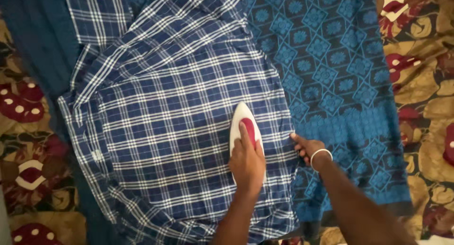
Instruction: The person irons a blue and white plaid shirt laid out on a bed. They use a white and red electric iron to smooth the fabric, moving it across the shirt's body and sleeves while occasionally adjusting the garment with their hands.
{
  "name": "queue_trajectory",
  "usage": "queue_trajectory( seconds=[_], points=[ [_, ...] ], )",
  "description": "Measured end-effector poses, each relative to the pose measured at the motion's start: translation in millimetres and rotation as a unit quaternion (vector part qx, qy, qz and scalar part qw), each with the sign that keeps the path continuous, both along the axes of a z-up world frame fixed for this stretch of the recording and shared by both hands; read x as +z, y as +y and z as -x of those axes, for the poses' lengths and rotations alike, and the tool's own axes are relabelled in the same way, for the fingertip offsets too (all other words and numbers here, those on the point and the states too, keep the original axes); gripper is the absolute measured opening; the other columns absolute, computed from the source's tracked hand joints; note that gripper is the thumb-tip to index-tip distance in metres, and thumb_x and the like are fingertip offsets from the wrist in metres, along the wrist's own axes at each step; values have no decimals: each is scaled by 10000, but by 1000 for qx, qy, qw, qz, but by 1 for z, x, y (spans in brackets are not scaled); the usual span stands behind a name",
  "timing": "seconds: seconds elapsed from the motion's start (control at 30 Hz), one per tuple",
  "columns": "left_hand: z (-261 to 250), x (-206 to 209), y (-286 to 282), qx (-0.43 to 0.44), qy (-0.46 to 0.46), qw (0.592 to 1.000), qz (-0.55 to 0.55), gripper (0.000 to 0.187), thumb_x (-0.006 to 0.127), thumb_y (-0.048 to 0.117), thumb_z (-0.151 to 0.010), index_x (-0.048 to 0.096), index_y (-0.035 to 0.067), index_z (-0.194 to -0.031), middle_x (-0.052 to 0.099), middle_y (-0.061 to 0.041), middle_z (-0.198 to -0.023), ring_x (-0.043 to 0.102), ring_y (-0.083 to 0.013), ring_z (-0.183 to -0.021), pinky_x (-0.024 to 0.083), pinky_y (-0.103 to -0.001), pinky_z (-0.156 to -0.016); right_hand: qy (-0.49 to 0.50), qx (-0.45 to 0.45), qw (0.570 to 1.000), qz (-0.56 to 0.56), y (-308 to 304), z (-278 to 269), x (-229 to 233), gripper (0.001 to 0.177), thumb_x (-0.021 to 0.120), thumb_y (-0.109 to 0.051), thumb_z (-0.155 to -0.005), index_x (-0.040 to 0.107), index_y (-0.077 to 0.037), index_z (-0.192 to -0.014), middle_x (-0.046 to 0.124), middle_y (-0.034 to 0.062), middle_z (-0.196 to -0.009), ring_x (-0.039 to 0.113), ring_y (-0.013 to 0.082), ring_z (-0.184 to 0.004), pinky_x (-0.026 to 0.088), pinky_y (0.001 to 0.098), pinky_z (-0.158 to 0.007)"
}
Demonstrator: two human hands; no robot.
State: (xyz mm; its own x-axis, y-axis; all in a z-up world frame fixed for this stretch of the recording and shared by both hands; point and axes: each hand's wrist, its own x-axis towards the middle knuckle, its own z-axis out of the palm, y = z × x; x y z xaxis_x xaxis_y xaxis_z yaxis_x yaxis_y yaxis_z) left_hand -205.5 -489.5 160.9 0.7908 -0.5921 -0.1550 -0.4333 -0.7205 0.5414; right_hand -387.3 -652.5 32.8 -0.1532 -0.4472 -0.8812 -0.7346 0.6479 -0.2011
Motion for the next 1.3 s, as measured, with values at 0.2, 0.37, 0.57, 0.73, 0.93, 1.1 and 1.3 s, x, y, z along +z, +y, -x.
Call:
queue_trajectory(
  seconds=[0.2, 0.37, 0.57, 0.73, 0.93, 1.1, 1.3],
  points=[
    [-85, -20, -109, 85, 77, 993, -7, 690, 628, 289, -972, 294, 136, -1556, 645, -249, -1065, 696, -453, -864, 576, -524, -705, 6, 4, 1000, -27, -6, -1, -6, 545, 836, -572, -750, 673, -56, -687, 534, 44, -533, 411, 169, -392, 325, 319, -382],
    [-152, -49, -165, 55, 154, 986, 42, 676, 580, 281, -998, 260, 135, -1575, 714, -299, -1114, 691, -483, -1012, 532, -549, -874, -10, -14, 999, -31, -7, 1, -9, 533, 847, -540, -759, 677, -42, -677, 544, 59, -517, 412, 179, -367, 317, 329, -360],
    [-153, -55, -150, -23, 117, 982, 144, 682, 604, 242, -996, 263, 127, -1574, 682, -304, -1228, 679, -518, -991, 532, -553, -868, -16, -20, 999, -43, -9, -4, 0, 535, 832, -537, -763, 683, -30, -679, 565, 77, -505, 424, 191, -332, 313, 345, -328],
    [-90, -23, -132, -10, 363, 930, -48, 673, 493, 294, -991, 240, 292, -1614, 707, -257, -1085, 750, -473, -834, 621, -526, -756, -22, -31, 999, -28, -5, -2, -1, 539, 847, -533, -760, 675, -28, -680, 540, 81, -489, 402, 182, -313, 286, 343, -311],
    [-59, -27, -132, -54, 247, 967, 33, 681, 582, 301, -972, 284, 242, -1582, 721, -311, -999, 694, -506, -904, 555, -568, -815, -38, -31, 999, -13, -2, -1, 7, 540, 848, -534, -749, 676, -28, -666, 539, 77, -476, 398, 178, -305, 286, 336, -307],
    [-70, -42, -158, -60, 226, 972, 30, 675, 588, 316, -967, 300, 257, -1574, 715, -315, -1012, 703, -509, -916, 559, -557, -847, -64, -13, 998, 0, -1, 7, 4, 548, 850, -538, -746, 672, -29, -648, 556, 82, -472, 415, 174, -301, 302, 326, -305],
    [-57, -52, -141, -87, 180, 977, 74, 687, 631, 304, -955, 310, 222, -1557, 696, -337, -1088, 665, -553, -984, 533, -575, -878, -86, -4, 996, 16, 3, 10, 3, 520, 841, -519, -757, 661, -44, -650, 555, 71, -476, 417, 169, -309, 303, 324, -307]
  ],
)
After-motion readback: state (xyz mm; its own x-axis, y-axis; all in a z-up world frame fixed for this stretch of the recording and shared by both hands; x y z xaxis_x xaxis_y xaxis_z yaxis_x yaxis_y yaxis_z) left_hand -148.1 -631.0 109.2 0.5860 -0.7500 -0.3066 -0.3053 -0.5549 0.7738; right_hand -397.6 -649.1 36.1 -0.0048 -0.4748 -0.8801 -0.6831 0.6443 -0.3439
